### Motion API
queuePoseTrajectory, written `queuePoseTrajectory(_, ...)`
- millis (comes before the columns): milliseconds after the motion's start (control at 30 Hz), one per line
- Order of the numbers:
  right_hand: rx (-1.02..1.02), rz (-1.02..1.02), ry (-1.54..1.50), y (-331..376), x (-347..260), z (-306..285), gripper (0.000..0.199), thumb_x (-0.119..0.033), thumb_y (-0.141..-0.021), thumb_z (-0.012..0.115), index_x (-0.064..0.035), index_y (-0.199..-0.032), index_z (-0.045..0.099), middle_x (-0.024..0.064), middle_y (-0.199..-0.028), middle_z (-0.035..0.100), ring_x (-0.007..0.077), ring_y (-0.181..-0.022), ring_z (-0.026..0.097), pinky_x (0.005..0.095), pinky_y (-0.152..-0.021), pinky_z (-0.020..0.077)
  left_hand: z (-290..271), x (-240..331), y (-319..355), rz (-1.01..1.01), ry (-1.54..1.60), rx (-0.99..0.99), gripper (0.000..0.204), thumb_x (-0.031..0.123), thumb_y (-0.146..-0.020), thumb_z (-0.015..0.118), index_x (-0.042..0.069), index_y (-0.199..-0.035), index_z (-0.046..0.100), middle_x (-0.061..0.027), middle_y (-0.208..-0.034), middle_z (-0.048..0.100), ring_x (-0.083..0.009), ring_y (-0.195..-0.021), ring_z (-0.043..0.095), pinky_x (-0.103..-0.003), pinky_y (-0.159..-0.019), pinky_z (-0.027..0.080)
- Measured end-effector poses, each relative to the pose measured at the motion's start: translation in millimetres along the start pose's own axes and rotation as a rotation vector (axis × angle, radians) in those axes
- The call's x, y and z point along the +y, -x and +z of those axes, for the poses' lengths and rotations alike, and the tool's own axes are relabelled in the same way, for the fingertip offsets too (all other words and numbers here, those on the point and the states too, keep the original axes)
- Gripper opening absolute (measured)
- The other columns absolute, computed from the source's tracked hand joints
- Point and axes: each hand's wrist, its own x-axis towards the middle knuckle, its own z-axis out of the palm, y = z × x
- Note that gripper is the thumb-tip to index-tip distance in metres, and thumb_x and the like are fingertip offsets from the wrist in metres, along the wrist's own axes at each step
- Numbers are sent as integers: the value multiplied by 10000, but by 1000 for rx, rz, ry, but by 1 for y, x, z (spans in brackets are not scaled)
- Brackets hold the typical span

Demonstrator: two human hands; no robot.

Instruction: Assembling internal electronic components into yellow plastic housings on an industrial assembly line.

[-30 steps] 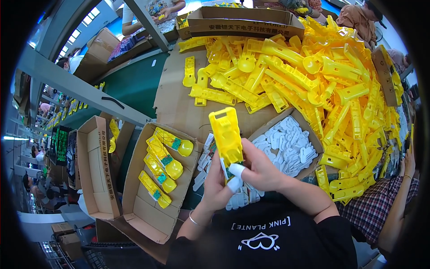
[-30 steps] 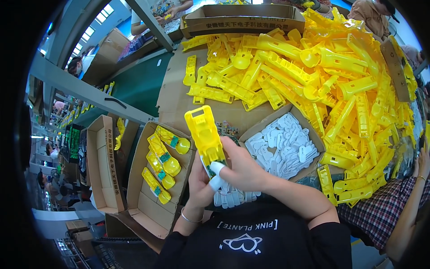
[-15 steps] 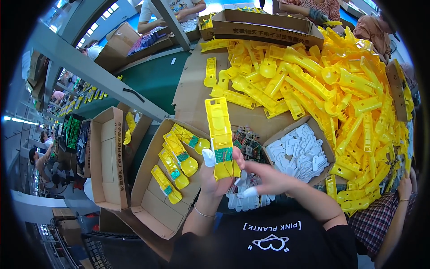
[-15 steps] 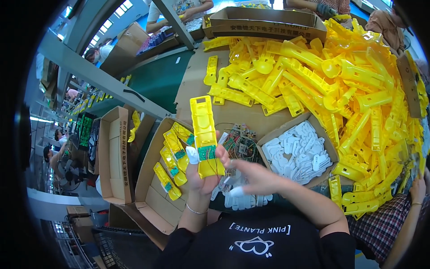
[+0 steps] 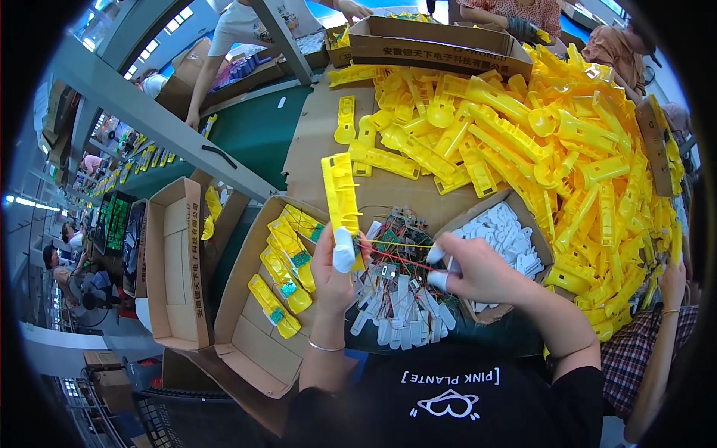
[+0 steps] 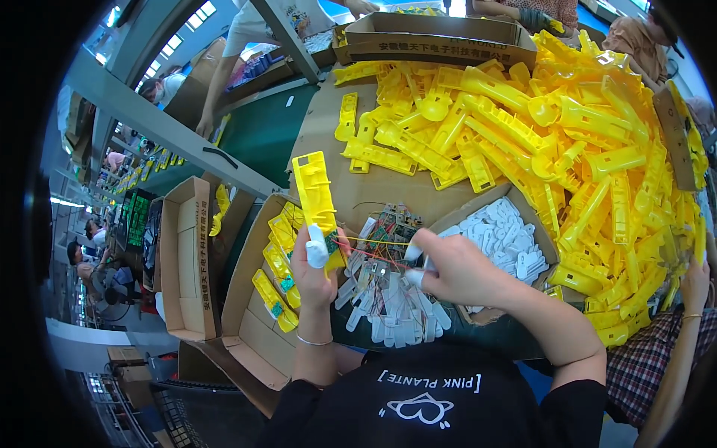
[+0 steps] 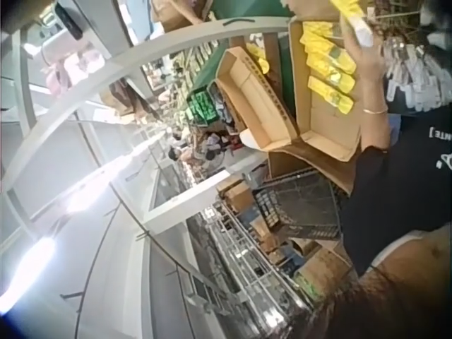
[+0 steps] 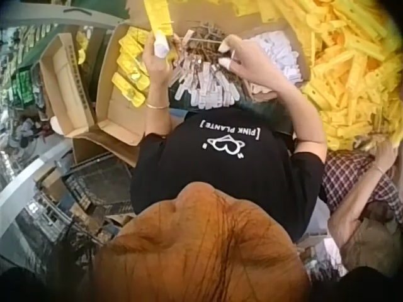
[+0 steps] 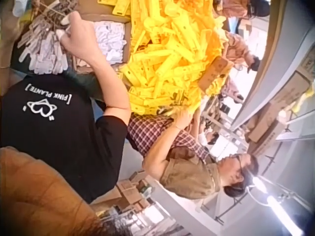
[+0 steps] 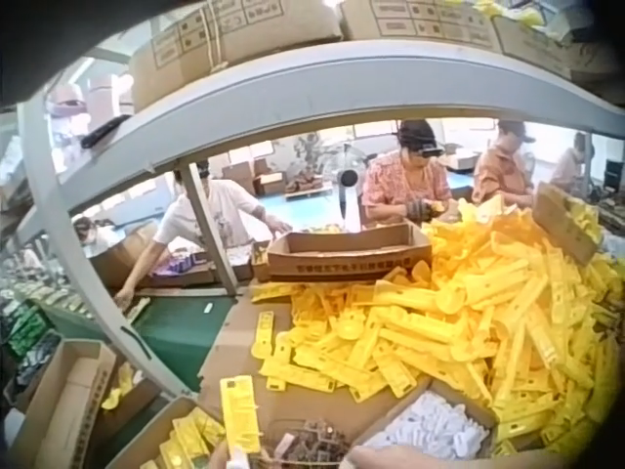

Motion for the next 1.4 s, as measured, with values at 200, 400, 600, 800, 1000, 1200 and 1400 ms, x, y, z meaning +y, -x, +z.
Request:
queuePoseTrajectory(200, 511, -330, 324, -10, 21, 8, 395, 1, -690, 572, 16, -1060, 434, 160, -793, 514, 334, -755, 510, 396, -677, 424, 11, -11, 12, -438, 927, -156, 646, 431, -844, 511, -5, -1281, 320, -142, -953, 543, -206, -789, 533, -365, -640, 454)
queuePoseTrajectory(400, 925, -401, 775, -18, 19, -10, 264, 61, -604, 561, -35, -850, 564, 97, -779, 472, 277, -740, 494, 352, -638, 403, 18, 8, 22, -368, 565, -263, 503, 182, -818, 576, -11, -1233, 367, -151, -1059, 546, -205, -819, 575, -349, -733, 487)
queuePoseTrajectory(600, 970, -436, 129, 6, -2, 4, 172, -10, -729, 619, -13, -871, 522, 101, -776, 483, 225, -630, 493, 285, -549, 393, 29, 17, 28, -201, 236, -331, 454, -24, -790, 525, 9, -1207, 347, -99, -1016, 521, -155, -885, 572, -304, -797, 480)
queuePoseTrajectory(800, 631, -560, -75, 13, -6, 41, 233, -83, -802, 599, 17, -945, 445, 130, -771, 538, 217, -612, 549, 277, -555, 436, 39, 19, 30, -214, 211, -289, 439, -24, -794, 536, 27, -1175, 323, -90, -1014, 503, -142, -869, 554, -285, -763, 475)
queuePoseTrajectory(1000, 608, -484, -102, 13, -2, 58, 245, -80, -821, 567, 32, -967, 406, 131, -746, 578, 239, -609, 606, 296, -538, 466, 36, 11, 36, -134, 125, -286, 475, 0, -789, 561, 17, -1193, 314, -89, -1051, 503, -140, -922, 531, -282, -825, 432)
queuePoseTrajectory(1200, 638, -449, -50, 10, 0, 67, 311, -62, -777, 604, 25, -975, 380, 156, -726, 570, 290, -581, 598, 327, -514, 466, 38, 11, 39, -79, 16, -243, 490, 30, -775, 572, -1, -1190, 314, -90, -1051, 501, -154, -946, 519, -286, -848, 415)
queuePoseTrajectory(1400, 521, -390, 97, -1, 7, 56, 390, -8, -650, 646, 10, -983, 444, 160, -696, 539, 339, -603, 569, 385, -515, 455, 26, 3, 42, -267, -41, -241, 435, 20, -783, 536, -3, -1167, 332, -73, -971, 511, -151, -884, 530, -278, -816, 424)
